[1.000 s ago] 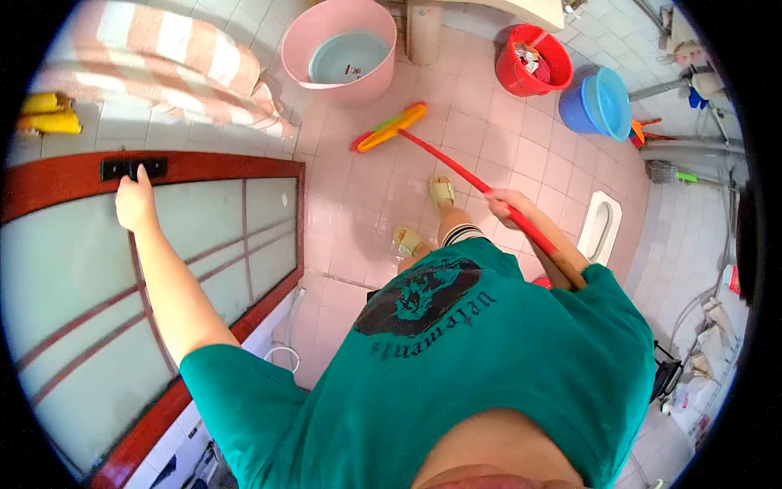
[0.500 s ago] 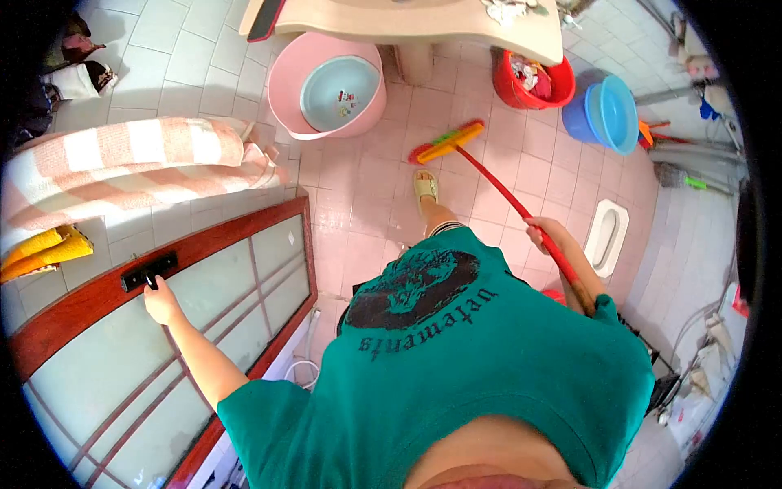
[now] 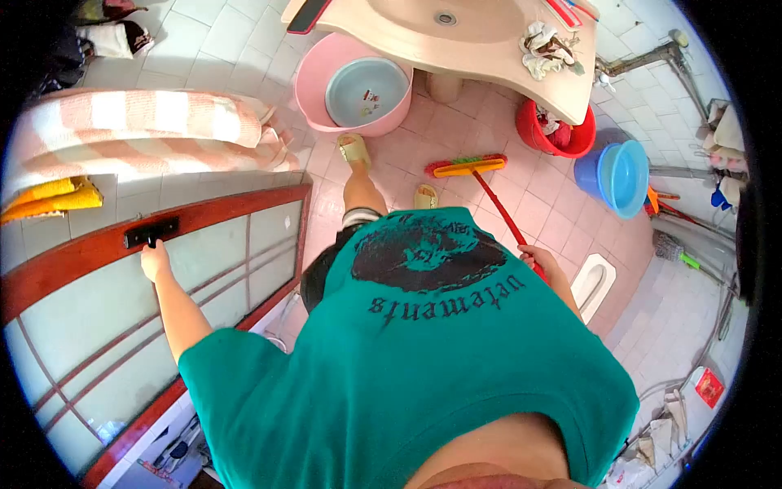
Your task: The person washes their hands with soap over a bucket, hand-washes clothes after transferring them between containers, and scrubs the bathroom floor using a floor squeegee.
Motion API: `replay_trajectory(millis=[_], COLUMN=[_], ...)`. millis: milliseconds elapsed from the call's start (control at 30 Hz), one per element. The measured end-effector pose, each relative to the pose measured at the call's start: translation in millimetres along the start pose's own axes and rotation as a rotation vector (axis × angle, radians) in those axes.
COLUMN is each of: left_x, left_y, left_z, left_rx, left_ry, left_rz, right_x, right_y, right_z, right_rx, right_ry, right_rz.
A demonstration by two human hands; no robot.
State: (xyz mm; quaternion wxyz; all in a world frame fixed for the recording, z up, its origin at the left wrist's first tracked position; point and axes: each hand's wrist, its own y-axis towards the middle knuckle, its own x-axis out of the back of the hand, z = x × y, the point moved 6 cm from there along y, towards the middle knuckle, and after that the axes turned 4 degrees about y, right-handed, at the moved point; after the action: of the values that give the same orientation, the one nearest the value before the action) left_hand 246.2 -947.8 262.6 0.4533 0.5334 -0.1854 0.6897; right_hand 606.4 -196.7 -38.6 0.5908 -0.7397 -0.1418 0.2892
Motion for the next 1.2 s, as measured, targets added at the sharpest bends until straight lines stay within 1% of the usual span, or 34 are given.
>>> replay_trajectory(millis=[33,67,167,233,267,300,333,367,433,467,500,533,567,600,667,733,767,833,900,967,1033,1100,1167,1200], left_x=[1.9,2.4,-5.4,-12.9,-12.6,-12.1,-7.8,-2.5,-10.7,-12.1,-9.9,-3.6,-8.3,-10.2,-9.7,-2.0,-2.2,-4.1,-4.5,1.2,3.3,-1.4,-7.2,-6.6], left_y=[-2.3,-4.6,-1.6,2.4,4.1,5.1,2.9,0.1,5.6,4.3,3.8,-0.5,2.6,2.7,2.4,-3.1,-4.5,-5.5,-8.5,-11.7,-11.7,-7.6,-4.2,-4.3], left_z=[-1.8,-1.2,2.8,4.0,3.6,4.0,0.9,-2.9,0.7,1.0,-0.4,-4.1,-1.4,-0.1,0.2,-3.5,-3.1,-1.1,0.5,-3.4,-5.1,-0.1,5.4,4.7], left_rx=[0.007,-0.001,-0.001,0.004,0.007,0.01,0.019,0.014,0.011,0.02,0.027,0.051,0.044,0.045,0.052,0.054,0.063,0.093,0.103,0.13,0.152,0.168,0.183,0.153], left_ry=[0.021,0.007,-0.033,-0.051,-0.053,-0.054,-0.059,-0.058,-0.041,-0.032,-0.023,-0.013,-0.015,-0.018,-0.012,-0.003,0.004,0.034,0.035,0.017,0.0,-0.011,0.077,0.046], left_rz=[0.049,0.029,0.017,0.031,0.015,0.002,0.032,0.042,0.017,0.025,0.03,0.079,0.053,0.039,0.042,0.011,0.023,0.039,0.023,0.043,0.041,0.035,-0.014,-0.014], right_x=[2.2,4.2,3.2,16.5,10.2,5.3,-0.6,-1.6,-7.2,-4.9,-7.7,-16.6,-19.8,-34.1,-51.7,-68.7,-85.7,-143.3,-200.7,-249.0,-317.5,-388.0,-455.5,-460.7], right_y=[3.7,8.2,-0.1,23.8,17.5,12.1,7.6,10.4,20.6,23.8,26.2,21.0,14.1,-6.2,-23.9,-25.6,-24.1,-10.1,16.7,79.2,125.2,170.3,158.0,180.8], right_z=[-3.6,-3.2,3.5,-4.6,-5.4,-1.2,4.5,6.1,11.6,16.3,19.8,21.9,27.0,34.0,47.3,51.0,57.0,70.5,76.2,85.9,90.8,100.2,97.5,99.4], right_rx=[-0.001,0.082,0.144,-0.104,-0.109,-0.047,0.017,0.013,-0.003,-0.003,-0.019,-0.038,-0.041,0.035,0.102,-0.017,-0.024,0.019,0.015,-0.112,0.011,0.161,0.191,0.181], right_ry=[-0.012,-0.034,-0.143,0.025,0.018,-0.056,-0.13,-0.138,0.05,0.032,0.057,0.084,0.071,-0.058,-0.199,-0.163,-0.175,-0.539,-0.66,-0.778,-1.042,-1.123,-1.131,-1.125], right_rz=[-0.001,-0.042,-0.134,0.075,0.065,0.02,-0.023,-0.035,0.064,0.052,0.127,0.2,0.187,0.064,-0.071,-0.037,-0.045,0.067,0.109,0.365,0.431,0.343,0.323,0.321])
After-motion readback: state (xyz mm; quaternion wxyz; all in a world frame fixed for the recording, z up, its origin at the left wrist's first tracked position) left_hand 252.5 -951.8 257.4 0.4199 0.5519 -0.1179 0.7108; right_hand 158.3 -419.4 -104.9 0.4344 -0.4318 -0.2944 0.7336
